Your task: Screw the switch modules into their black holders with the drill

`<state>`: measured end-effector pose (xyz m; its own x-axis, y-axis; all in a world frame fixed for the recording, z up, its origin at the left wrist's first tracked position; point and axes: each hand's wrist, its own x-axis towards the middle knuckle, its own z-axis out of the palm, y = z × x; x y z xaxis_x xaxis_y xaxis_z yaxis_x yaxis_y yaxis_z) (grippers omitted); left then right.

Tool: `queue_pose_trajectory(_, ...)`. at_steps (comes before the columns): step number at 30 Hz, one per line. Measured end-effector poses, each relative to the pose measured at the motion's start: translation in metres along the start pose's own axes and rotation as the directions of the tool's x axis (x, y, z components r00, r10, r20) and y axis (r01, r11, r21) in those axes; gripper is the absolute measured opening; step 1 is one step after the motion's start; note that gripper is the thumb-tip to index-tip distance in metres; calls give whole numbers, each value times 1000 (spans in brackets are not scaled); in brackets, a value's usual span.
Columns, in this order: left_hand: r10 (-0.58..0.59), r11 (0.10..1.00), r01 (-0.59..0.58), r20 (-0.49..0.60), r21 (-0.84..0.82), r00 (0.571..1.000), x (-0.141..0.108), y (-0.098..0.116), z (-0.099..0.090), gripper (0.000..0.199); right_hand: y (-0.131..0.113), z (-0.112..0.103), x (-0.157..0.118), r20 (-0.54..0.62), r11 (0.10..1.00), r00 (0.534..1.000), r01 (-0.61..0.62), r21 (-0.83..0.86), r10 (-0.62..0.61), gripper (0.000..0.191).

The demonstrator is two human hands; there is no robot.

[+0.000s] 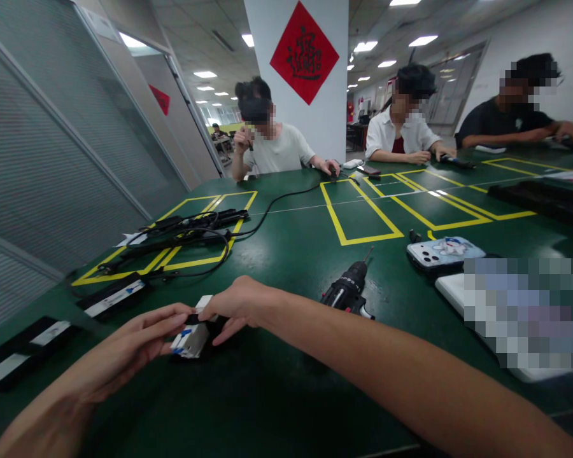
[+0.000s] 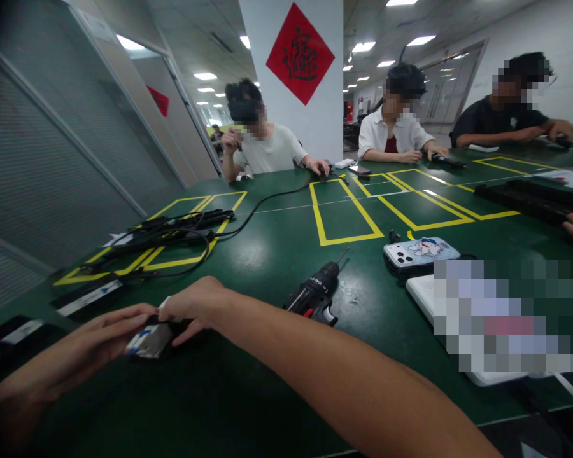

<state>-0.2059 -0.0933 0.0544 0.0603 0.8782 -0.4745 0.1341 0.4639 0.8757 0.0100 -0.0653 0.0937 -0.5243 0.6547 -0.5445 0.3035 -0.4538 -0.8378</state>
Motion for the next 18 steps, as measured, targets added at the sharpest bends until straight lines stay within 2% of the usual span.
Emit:
queue_pose_trajectory(6,18,1000,-18,-2,-22,1000,0,0,1,28,2,4,5,-37,999,999,14,-32,-15,37)
queue_pose_trajectory(11,13,999,-14,-20,-31,1000,2,0,2,23,4,4,6,-55,999,998,0,-47,-3,41)
queue_pose_trajectory(16,10,999,-13,-79,-36,997,3,-1,4,29,4,9,11,-67,999,998,-11,-37,8,38)
queue_pose_trajectory(18,16,999,-18,-62,-38,998,3,-1,5,32,5,11,16,-75,1000,997,-5,-15,3,35)
